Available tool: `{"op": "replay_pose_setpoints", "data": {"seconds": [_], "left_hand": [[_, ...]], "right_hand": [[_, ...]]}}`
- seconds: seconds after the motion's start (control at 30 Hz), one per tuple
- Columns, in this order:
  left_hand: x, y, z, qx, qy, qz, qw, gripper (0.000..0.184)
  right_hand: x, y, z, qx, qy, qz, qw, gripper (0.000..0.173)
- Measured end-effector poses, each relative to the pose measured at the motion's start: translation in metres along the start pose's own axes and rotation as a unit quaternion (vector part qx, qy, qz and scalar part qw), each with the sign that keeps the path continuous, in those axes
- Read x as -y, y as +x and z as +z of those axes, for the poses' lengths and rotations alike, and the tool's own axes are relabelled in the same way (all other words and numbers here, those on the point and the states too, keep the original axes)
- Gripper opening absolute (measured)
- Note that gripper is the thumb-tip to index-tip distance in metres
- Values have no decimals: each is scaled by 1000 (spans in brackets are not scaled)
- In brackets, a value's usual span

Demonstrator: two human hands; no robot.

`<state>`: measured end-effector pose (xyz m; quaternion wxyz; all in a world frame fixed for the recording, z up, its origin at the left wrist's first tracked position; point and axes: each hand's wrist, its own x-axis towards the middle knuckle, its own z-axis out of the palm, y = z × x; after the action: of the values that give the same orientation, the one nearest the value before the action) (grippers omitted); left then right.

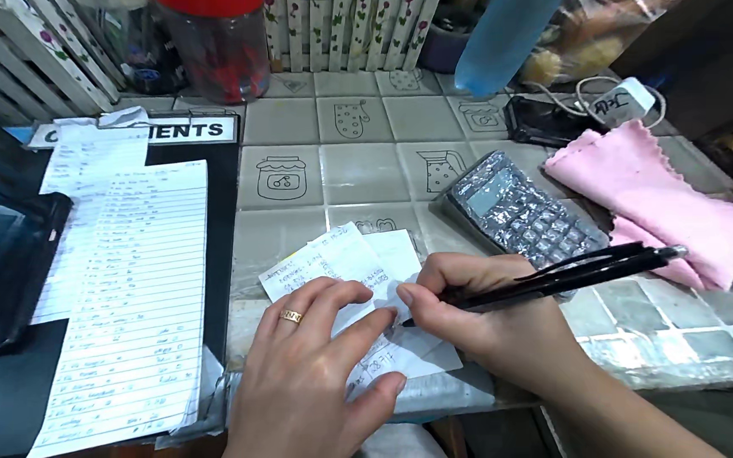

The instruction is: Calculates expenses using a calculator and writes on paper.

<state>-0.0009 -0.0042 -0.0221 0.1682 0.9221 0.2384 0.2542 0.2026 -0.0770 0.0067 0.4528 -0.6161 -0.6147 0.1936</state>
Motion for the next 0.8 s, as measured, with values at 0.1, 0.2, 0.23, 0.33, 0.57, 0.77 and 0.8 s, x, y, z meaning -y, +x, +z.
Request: {"op": "replay_pose_setpoints", "data": {"seconds": [0.1,0.2,0.23,0.33,0.57,0.77,0.8], "left_hand": [[0,0,0,1,2,0,1000,40],[0,0,0,3,7,0,1000,41],[0,0,0,2,5,0,1000,41],[0,0,0,1,2,-2,1000,40],[0,0,0,-3,1,-1,1000,41],[0,0,-1,4,-1,2,1000,43],[0,0,-1,3,-7,1,1000,43]], "right_hand": [[0,1,0,-2,8,7,1000,23],[1,1,-1,2,0,11,1000,24],[1,1,-1,3,-4,10,1000,25],[0,1,-2,8,0,1,1000,22],[-1,0,-2,18,2,-3,1000,21],[9,12,-9,19,35,45,998,26],[10,14,-8,20,35,38,998,25]]}}
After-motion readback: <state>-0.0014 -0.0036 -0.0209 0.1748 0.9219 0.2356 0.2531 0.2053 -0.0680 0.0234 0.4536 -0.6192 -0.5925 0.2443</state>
